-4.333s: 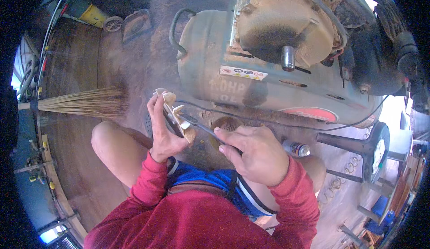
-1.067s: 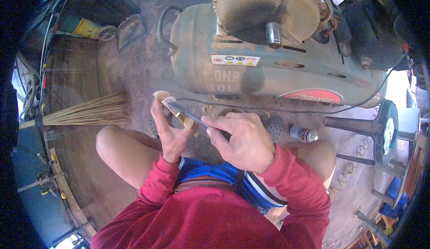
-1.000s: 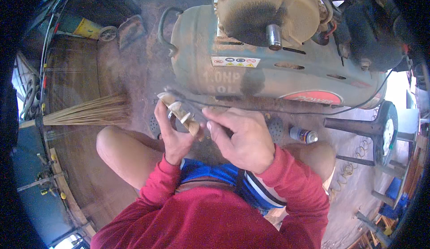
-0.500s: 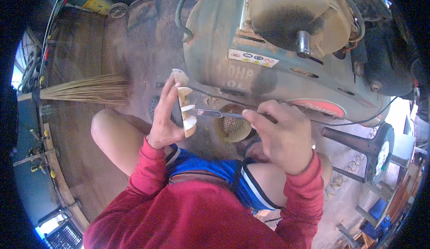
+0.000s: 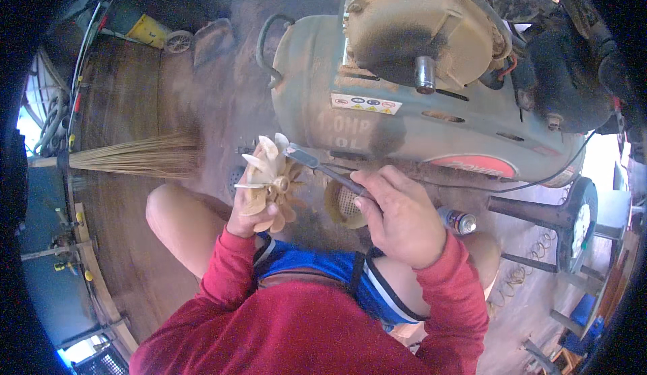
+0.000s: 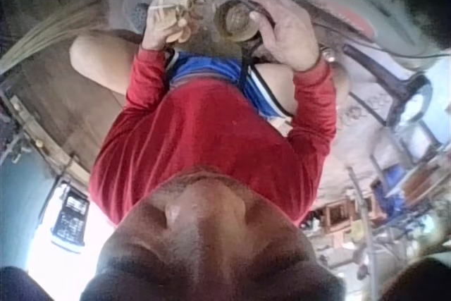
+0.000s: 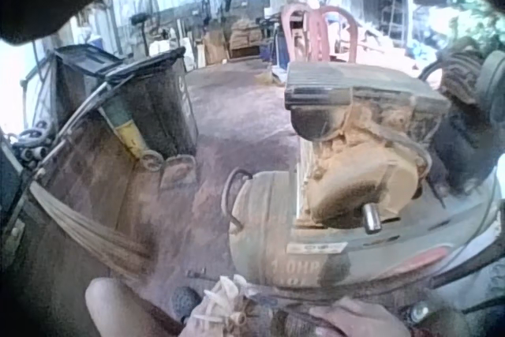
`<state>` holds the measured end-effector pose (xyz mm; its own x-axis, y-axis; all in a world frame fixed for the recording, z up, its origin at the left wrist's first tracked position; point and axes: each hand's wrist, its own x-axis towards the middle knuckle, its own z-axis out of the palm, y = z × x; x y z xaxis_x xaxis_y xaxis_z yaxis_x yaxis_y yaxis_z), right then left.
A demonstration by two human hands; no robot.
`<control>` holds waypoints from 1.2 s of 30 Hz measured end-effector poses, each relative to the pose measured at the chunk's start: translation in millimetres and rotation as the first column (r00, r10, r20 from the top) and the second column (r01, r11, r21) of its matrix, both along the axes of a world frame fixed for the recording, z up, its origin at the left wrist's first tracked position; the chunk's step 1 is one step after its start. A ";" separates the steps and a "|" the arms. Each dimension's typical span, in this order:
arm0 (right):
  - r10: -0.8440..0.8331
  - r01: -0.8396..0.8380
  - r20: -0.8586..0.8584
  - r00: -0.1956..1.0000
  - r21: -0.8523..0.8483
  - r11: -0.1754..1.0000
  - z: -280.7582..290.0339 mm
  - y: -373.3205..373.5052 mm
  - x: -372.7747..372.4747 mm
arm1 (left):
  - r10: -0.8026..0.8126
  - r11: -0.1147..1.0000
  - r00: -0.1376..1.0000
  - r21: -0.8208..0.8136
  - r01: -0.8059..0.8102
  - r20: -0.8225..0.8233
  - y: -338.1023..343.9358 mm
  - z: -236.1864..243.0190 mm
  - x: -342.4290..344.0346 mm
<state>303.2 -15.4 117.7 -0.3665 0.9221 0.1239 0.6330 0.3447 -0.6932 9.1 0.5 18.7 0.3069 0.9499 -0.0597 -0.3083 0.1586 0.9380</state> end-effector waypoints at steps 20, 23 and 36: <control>-0.301 -0.092 -0.544 0.783 -0.580 0.809 -36.9 33.7 -27.0 | 0.245 0.715 0.290 -0.374 0.590 0.925 6.8 -16.5 7.5; -0.379 -0.004 -0.569 0.730 -0.558 0.830 -44.0 26.7 -32.7 | -0.058 0.822 0.844 -0.454 0.343 0.533 14.2 -41.2 -19.0; -0.434 0.216 -0.431 0.791 -0.468 0.857 -63.6 1.7 -88.3 | 0.125 0.977 0.870 -0.214 -0.023 0.477 -4.0 1.6 13.7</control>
<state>214.9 -13.7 54.0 -0.0202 0.9839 -0.1778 0.1783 -0.1714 -0.9689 22.8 -3.5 20.3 0.2745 0.9555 -0.1078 -0.7342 0.2806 0.6182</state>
